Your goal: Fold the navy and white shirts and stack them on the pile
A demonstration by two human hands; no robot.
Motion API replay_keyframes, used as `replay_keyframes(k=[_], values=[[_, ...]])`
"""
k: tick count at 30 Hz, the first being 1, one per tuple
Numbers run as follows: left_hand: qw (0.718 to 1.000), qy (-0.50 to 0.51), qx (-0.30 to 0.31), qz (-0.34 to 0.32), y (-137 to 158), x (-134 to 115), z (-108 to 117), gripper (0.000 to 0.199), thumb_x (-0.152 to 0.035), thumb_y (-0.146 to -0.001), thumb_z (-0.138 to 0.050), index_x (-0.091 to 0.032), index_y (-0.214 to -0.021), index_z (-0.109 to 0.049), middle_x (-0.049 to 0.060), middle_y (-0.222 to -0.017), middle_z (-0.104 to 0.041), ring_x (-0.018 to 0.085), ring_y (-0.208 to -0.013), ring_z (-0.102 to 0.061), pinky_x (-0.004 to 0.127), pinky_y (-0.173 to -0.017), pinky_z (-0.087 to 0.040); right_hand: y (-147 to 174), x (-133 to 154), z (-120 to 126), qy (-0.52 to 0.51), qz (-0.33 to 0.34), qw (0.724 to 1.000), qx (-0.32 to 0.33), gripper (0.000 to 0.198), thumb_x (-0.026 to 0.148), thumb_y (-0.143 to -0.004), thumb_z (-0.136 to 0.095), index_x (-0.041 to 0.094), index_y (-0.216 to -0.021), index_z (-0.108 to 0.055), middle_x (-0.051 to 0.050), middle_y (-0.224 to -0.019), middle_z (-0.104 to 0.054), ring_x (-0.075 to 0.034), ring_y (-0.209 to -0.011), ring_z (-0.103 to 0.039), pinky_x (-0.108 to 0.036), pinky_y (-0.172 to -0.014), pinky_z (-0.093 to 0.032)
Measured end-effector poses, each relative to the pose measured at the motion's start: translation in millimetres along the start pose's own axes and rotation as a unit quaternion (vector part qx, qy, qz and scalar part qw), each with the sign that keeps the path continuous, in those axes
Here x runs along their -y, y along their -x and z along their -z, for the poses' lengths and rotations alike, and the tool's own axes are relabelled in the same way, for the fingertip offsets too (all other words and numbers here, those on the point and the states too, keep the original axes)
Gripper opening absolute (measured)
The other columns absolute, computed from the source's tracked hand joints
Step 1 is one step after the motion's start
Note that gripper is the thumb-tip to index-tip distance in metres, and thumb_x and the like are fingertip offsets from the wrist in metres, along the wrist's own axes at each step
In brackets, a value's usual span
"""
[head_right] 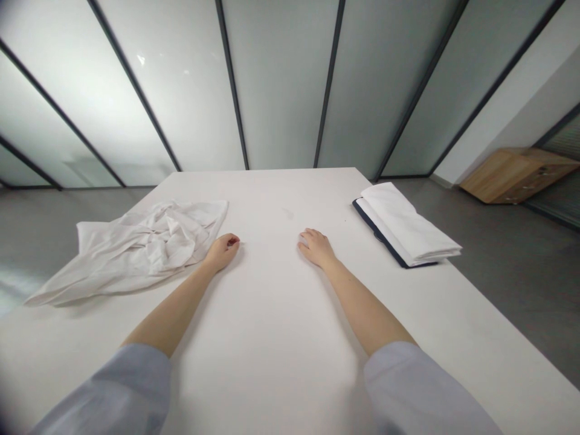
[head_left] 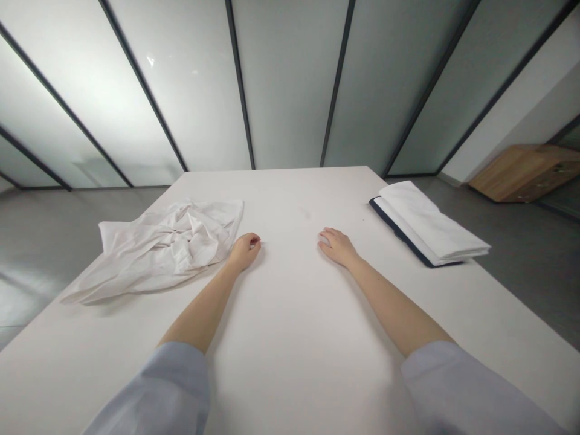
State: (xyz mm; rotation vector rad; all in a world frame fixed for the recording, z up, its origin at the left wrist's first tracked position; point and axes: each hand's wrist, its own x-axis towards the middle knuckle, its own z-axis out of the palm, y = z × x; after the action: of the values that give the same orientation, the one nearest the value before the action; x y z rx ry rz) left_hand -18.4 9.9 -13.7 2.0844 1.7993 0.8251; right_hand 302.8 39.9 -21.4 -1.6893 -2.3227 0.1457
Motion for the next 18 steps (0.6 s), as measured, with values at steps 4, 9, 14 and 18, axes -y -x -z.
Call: replay_keyframes(k=[4, 9, 14, 18], values=[[0.995, -0.08, -0.012, -0.053, 4.1, -2.9, 3.9, 0.019, -0.024, -0.083, -0.049, -0.018, -0.092, -0.064, 0.009, -0.094, -0.068, 0.024, -0.096, -0.06, 0.037, -0.089, -0.047, -0.9, 0.7, -0.3, 0.001, 0.0, 1.0, -0.005, 0.038, 0.03, -0.091, -0.05, 0.017, -0.125, -0.061, -0.013, -0.14, -0.052, -0.027, -0.129, -0.047, -0.041, -0.105, -0.037], [0.982, -0.161, -0.083, -0.057, 7.3, -12.0, 19.3, 0.026, -0.028, -0.085, -0.049, -0.019, -0.104, -0.065, 0.011, -0.112, -0.064, 0.028, -0.111, -0.053, 0.044, -0.1, -0.039, -1.9, 2.9, -0.8, 0.002, -0.007, 1.0, -0.014, 0.037, 0.031, -0.091, -0.05, 0.017, -0.124, -0.061, -0.013, -0.139, -0.053, -0.027, -0.128, -0.047, -0.04, -0.105, -0.037], [0.952, -0.237, -0.18, 0.069, 3.6, -4.0, 55.8, 0.054, -0.037, -0.083, -0.052, -0.017, -0.133, -0.051, 0.016, -0.145, -0.042, 0.036, -0.14, -0.026, 0.056, -0.114, -0.016, -2.0, 6.2, -1.6, 0.007, -0.009, 1.0, -0.012, 0.038, 0.03, -0.091, -0.049, 0.016, -0.125, -0.061, -0.015, -0.139, -0.052, -0.027, -0.128, -0.047, -0.04, -0.104, -0.037], [0.924, -0.246, -0.129, 0.261, 1.6, 29.2, 91.2, 0.091, -0.051, -0.073, -0.061, -0.012, -0.148, -0.027, 0.026, -0.154, -0.025, 0.045, -0.14, -0.024, 0.064, -0.105, -0.027, -2.1, 6.9, -2.3, 0.004, -0.005, 1.0, -0.015, 0.037, 0.03, -0.091, -0.049, 0.017, -0.124, -0.061, -0.014, -0.139, -0.052, -0.026, -0.128, -0.047, -0.04, -0.104, -0.037]])
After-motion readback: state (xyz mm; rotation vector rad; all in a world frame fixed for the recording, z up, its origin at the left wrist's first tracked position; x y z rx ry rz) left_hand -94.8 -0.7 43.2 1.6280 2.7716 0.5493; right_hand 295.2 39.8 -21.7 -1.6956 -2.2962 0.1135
